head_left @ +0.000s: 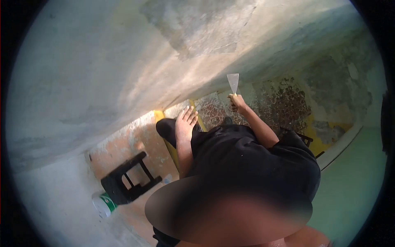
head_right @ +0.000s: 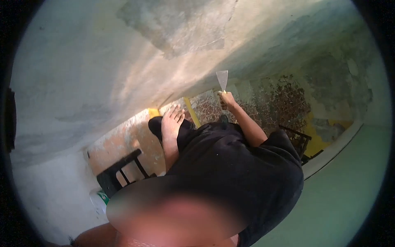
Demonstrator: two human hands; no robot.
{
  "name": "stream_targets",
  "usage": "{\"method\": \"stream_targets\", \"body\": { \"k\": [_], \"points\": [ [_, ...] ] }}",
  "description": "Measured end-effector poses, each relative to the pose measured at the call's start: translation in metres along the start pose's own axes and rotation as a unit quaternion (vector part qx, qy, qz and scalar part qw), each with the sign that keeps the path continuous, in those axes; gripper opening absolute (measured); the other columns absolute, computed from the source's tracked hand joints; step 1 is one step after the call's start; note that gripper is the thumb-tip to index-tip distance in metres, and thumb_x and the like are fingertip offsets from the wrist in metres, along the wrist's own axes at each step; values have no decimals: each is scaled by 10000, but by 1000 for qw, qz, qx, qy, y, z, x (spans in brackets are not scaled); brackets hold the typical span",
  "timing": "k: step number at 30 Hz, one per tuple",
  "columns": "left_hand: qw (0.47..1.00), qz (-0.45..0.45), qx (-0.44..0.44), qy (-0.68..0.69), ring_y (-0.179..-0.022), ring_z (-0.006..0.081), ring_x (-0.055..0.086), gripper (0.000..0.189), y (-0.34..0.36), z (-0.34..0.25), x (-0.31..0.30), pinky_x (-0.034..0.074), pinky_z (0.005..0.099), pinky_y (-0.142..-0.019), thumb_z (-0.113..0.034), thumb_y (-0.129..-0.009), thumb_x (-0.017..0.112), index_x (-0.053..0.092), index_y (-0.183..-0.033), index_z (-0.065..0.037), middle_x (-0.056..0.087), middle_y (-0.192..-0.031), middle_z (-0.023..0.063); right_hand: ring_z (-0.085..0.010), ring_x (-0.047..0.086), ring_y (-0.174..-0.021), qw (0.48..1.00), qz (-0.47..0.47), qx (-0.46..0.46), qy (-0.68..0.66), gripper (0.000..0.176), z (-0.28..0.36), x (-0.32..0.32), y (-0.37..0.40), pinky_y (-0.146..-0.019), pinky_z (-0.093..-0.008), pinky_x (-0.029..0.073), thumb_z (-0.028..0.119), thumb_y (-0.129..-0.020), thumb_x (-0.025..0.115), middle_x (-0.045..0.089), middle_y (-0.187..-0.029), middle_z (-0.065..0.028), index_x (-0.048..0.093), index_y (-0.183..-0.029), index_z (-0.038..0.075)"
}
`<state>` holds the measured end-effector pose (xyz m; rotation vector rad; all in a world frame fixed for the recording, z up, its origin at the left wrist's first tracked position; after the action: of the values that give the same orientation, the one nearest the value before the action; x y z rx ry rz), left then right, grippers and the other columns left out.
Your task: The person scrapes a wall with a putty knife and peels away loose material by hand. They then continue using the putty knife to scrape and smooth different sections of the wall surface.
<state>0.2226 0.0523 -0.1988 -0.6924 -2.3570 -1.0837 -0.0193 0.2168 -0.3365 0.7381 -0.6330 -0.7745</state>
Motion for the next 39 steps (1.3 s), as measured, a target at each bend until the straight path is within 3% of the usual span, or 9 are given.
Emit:
{"method": "stream_targets", "body": {
  "k": [4,10,16,19,20,22,24,27,39],
  "points": [
    [999,-19,2,-27,-1170,292,629,411,0,-4,15,515,426,-994,-281,-1064,458,515,-1377,-19,620,-1359,113,-125,248,-387,991,-10,-123,-45,404,84,7,-23,-390,-330,189,312,-951,572,267,-522,37,347,-643,179],
    [1000,11,-18,-8,-1172,305,618,420,-6,-2,35,517,428,-997,-296,-1036,529,548,-1362,-32,616,-1361,106,-130,207,-407,982,116,-90,-119,456,111,46,5,-411,-346,197,348,-972,559,214,-535,36,280,-647,193],
    [967,-41,147,-206,-1205,286,608,526,-25,-87,55,517,404,-990,-388,-1033,545,495,-1415,-30,587,-1373,179,-162,363,-395,968,-116,-194,-111,278,62,-5,34,-378,-376,312,299,-983,620,382,-574,-10,439,-906,103],
    [722,-223,521,-397,-1414,334,434,734,28,-200,130,388,439,-1129,-392,-1025,584,271,-1570,-12,386,-1543,256,-291,575,-653,930,-228,-288,-2,377,94,-15,52,-623,-447,469,235,-990,579,576,-791,-153,379,-1276,94],
    [674,-175,580,-422,-1536,404,143,829,50,-225,178,187,538,-1214,-480,-1036,513,131,-1615,-26,12,-1666,279,-356,681,-782,900,-280,-330,56,526,109,-16,65,-745,-483,547,203,-993,559,672,-900,-224,348,-1461,90],
    [501,-303,656,-476,-1540,460,47,851,76,-263,225,93,598,-1212,-477,-1037,508,90,-1618,-15,-52,-1655,316,-372,678,-909,892,-278,-351,66,619,139,3,96,-843,-475,524,163,-970,538,675,-983,-255,284,-1533,118],
    [447,-332,706,-438,-1538,478,-47,849,68,-292,252,-13,626,-1201,-541,-1045,405,49,-1626,-35,-122,-1648,320,-388,675,-1036,884,-277,-370,77,722,154,20,115,-940,-468,501,124,-947,518,677,-1066,-286,219,-1604,147],
    [433,-354,669,-490,-1537,482,-44,829,31,-299,259,-9,634,-1198,-524,-1047,385,55,-1624,-29,-110,-1647,323,-173,530,-695,871,-257,-402,113,755,172,50,120,-712,-327,499,67,-881,519,582,-783,-115,319,-1603,164],
    [301,-494,348,-738,-1530,511,-28,718,-75,-319,203,13,682,-1175,-419,-1064,265,89,-1615,6,-41,-1646,342,-308,633,-720,871,-263,-396,124,830,202,63,104,-754,-430,512,67,-880,499,639,-811,-215,210,-1628,283]
  ]
}}
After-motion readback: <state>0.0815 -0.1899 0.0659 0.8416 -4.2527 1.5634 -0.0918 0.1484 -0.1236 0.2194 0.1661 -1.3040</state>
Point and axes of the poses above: each hand's wrist, its own y-axis away from the middle knuckle, its own x-axis out of the palm, z = x × y, the point moved 10 cm from there along -y, towards the middle knuckle
